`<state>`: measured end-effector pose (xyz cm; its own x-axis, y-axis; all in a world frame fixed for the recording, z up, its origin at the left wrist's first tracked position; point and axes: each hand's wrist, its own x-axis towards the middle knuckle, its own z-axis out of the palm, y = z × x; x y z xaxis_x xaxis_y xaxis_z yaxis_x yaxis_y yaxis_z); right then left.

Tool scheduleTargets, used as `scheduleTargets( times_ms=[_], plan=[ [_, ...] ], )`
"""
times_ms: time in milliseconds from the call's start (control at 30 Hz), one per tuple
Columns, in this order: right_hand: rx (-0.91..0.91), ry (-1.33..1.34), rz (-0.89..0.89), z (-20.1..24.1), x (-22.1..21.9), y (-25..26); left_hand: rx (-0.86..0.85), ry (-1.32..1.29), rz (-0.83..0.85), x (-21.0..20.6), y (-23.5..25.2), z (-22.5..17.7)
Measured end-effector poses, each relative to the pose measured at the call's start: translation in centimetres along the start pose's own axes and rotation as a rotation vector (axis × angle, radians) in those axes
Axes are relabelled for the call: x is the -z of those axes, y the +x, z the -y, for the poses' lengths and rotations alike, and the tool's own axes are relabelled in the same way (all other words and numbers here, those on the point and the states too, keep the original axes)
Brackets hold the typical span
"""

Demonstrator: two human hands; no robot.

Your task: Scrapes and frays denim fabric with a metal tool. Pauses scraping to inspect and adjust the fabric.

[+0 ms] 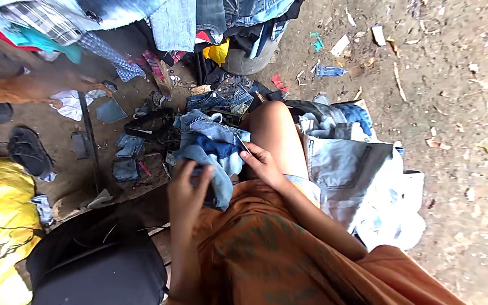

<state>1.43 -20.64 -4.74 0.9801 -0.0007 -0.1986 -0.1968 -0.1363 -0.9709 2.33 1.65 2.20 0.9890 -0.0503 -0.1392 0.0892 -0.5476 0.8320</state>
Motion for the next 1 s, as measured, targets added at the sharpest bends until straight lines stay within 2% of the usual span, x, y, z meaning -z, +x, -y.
scheduleTargets(
  times_ms=[67,133,233,333,433,533,867,933,1000],
  plan=[
    [0.026,-0.065,-0.035,0.4,-0.5,-0.4,-0.012,-0.315,-0.146,2.2,-0.7,-0.2],
    [0.103,-0.068,-0.080,1.8,-1.1,-0.9,-0.001,-0.711,-0.143,2.7,-1.2,-1.6],
    [0.259,0.031,-0.068,4.6,-2.3,-1.7,-0.002,-1.104,0.115,0.9,-2.0,-3.3],
    [0.324,0.047,-0.044,5.6,-2.8,-1.7,0.015,-1.306,0.245,-0.6,-2.2,-3.6],
    [0.326,0.067,-0.071,5.8,-2.1,-1.5,-0.013,-1.381,0.328,-0.9,-2.0,-3.0],
    [0.276,0.067,-0.106,6.2,-1.6,-1.3,-0.013,-1.342,0.408,-1.3,-2.5,-3.0],
    [0.306,0.082,-0.126,7.5,-1.0,-0.3,-0.022,-1.164,0.459,-1.8,-2.9,-3.2],
    [0.333,0.064,-0.129,7.9,-1.1,-0.4,0.004,-1.079,0.452,-1.7,-3.0,-3.4],
    [0.334,0.060,-0.121,8.0,-1.1,-0.5,-0.051,-0.940,0.405,-1.7,-3.1,-3.6]
  ],
)
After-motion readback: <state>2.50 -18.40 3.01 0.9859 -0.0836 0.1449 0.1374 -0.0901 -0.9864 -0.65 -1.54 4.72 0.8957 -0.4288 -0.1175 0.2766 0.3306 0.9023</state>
